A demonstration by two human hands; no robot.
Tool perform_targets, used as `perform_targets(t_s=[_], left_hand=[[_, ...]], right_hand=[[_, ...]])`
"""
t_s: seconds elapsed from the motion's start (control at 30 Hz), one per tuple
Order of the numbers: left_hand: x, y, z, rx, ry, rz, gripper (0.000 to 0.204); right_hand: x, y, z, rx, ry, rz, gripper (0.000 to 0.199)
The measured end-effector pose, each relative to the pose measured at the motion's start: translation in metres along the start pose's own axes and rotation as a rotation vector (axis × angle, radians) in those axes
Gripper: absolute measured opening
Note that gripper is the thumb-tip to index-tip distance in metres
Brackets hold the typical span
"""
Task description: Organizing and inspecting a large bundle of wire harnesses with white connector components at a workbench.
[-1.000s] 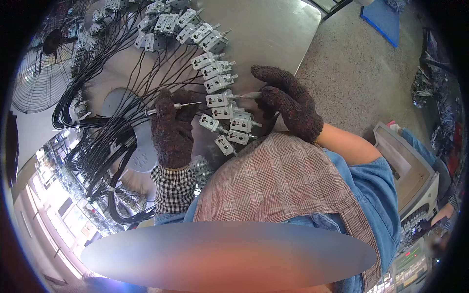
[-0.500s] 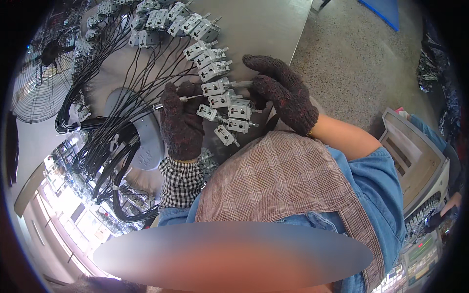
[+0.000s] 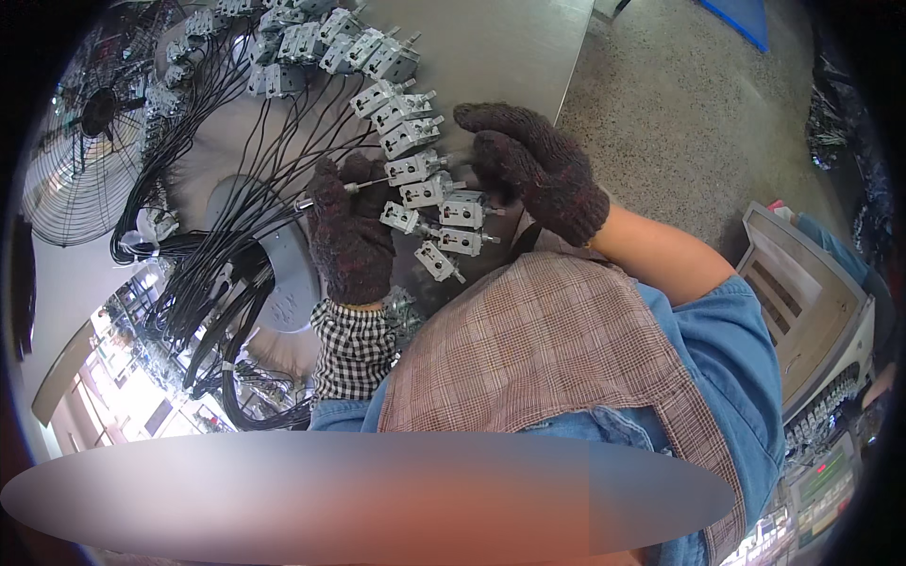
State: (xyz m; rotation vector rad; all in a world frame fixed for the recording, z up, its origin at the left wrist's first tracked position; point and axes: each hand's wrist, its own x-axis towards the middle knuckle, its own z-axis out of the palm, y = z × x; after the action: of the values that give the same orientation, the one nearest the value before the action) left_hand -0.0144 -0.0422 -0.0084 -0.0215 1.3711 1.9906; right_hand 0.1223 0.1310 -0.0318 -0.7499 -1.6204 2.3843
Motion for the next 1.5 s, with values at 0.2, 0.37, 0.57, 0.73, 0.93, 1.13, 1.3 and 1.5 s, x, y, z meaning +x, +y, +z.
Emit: perform_targets(t_s=[0.2, 0.37, 0.57, 0.73, 0.93, 1.13, 1.3, 1.5], left_hand=[[0.002, -0.005, -0.009, -0.027, -0.064, 0.018, 0.040], [0.001, -0.004, -0.011, -0.052, -0.146, 0.029, 0.038], [0.000, 0.001, -0.006, -0.034, -0.173, 0.001, 0.036], [0.000, -0.003, -0.005, -0.038, -0.062, 0.010, 0.034], [0.001, 0.002, -0.002, -0.053, -0.104, -0.033, 0.034], [0.001, 0.003, 0.002, -0.061, -0.126, -0.026, 0.033], [0.001, -0.002, -0.005, -0.084, -0.132, -0.011, 0.029], [0.001, 0.004, 0.018, -0.011, 0.068, 0.022, 0.036]], right_hand=[[0.005, 0.021, 0.003, -0.175, 0.080, -0.453, 0.032], [0.001, -0.003, -0.001, -0.016, -0.019, -0.024, 0.033], [0.001, 0.000, -0.001, -0.040, 0.008, -0.073, 0.031], [0.001, -0.004, 0.000, -0.064, -0.004, -0.026, 0.031], [0.006, -0.004, -0.001, -0.346, -0.005, -0.171, 0.031], [0.000, -0.006, 0.004, 0.074, 0.006, 0.007, 0.029], [0.006, -0.006, 0.002, -0.021, -0.001, 0.089, 0.029], [0.005, 0.008, -0.004, -0.341, -0.067, -0.177, 0.031]])
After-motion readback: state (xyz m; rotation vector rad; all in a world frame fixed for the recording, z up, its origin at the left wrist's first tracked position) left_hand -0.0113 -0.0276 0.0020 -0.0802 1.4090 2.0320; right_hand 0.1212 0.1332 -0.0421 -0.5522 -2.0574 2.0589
